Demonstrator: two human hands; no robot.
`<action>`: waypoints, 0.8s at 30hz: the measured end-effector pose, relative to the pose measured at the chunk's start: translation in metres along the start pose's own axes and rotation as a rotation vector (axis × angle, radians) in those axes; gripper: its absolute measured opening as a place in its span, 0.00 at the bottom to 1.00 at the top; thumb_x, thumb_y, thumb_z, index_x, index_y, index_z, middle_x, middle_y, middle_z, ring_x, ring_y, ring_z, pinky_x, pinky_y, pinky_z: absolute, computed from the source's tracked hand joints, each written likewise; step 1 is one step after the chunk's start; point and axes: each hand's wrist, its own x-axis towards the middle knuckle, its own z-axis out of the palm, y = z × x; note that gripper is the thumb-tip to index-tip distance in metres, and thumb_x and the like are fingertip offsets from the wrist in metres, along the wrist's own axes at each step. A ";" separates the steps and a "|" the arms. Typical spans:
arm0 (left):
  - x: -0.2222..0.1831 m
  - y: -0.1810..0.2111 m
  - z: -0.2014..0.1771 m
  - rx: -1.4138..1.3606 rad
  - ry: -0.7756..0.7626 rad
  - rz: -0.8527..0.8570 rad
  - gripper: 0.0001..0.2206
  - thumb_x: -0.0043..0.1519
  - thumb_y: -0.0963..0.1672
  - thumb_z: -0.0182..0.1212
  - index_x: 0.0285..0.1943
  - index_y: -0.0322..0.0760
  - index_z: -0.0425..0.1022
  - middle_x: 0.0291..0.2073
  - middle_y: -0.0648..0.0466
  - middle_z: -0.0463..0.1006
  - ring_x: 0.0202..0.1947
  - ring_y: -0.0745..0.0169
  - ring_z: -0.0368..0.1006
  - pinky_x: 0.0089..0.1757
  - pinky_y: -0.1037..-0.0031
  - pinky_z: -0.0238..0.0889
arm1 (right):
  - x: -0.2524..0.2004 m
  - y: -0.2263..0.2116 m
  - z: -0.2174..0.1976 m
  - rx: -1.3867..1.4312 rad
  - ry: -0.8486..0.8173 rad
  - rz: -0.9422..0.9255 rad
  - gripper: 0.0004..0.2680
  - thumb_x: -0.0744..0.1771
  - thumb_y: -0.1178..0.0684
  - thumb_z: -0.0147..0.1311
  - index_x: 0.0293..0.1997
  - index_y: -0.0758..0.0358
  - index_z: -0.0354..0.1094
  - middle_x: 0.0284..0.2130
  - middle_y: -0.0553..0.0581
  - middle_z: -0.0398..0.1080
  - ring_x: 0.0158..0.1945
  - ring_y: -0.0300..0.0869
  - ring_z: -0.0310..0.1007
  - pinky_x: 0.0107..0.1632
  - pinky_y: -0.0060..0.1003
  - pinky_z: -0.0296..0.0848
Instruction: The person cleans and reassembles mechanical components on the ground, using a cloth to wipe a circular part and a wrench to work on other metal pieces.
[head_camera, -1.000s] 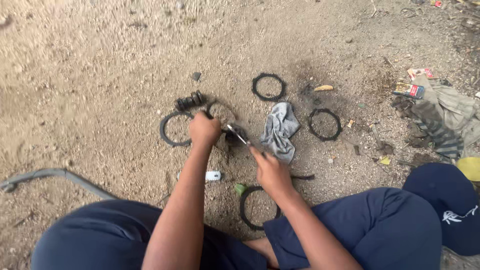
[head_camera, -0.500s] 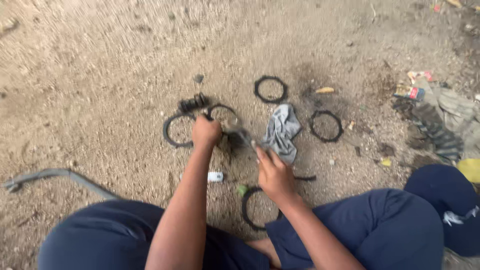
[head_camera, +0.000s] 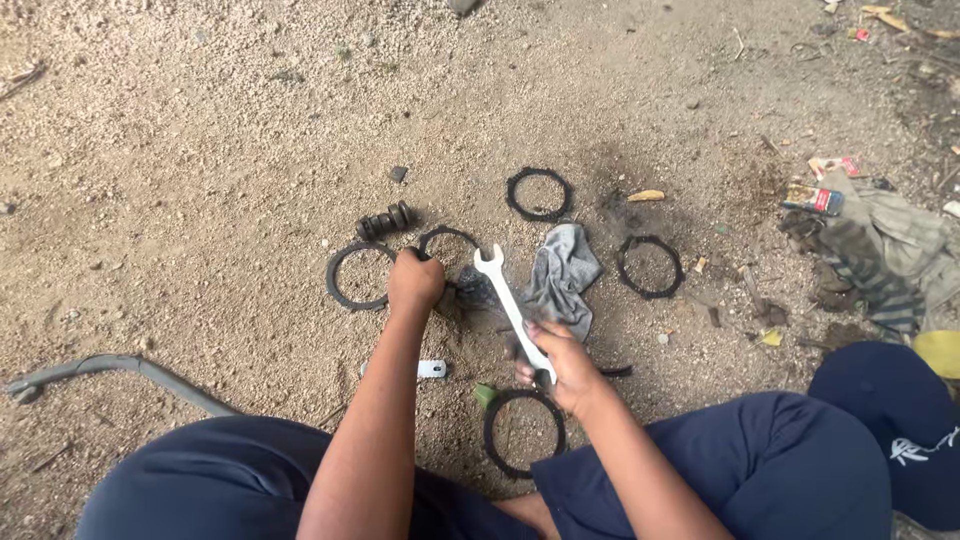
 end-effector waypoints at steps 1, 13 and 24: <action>0.000 0.000 0.000 -0.001 0.005 0.011 0.19 0.55 0.44 0.54 0.54 0.30 0.76 0.50 0.34 0.79 0.53 0.36 0.76 0.56 0.56 0.65 | -0.001 -0.003 0.003 -0.005 0.006 0.033 0.09 0.70 0.53 0.43 0.52 0.66 0.64 0.32 0.63 0.74 0.23 0.39 0.67 0.26 0.34 0.67; 0.001 0.000 0.000 0.010 0.012 0.019 0.19 0.55 0.45 0.56 0.54 0.31 0.76 0.51 0.35 0.79 0.55 0.36 0.75 0.56 0.56 0.65 | 0.011 0.003 0.002 -0.297 0.307 -0.152 0.11 0.67 0.59 0.54 0.56 0.65 0.67 0.32 0.51 0.73 0.30 0.35 0.72 0.34 0.29 0.72; -0.009 0.009 -0.009 0.021 -0.017 -0.002 0.18 0.55 0.43 0.55 0.54 0.31 0.76 0.50 0.37 0.80 0.52 0.40 0.77 0.55 0.57 0.66 | 0.014 0.007 0.004 -1.020 0.439 -0.441 0.15 0.71 0.57 0.52 0.67 0.59 0.66 0.39 0.62 0.73 0.37 0.42 0.71 0.38 0.37 0.69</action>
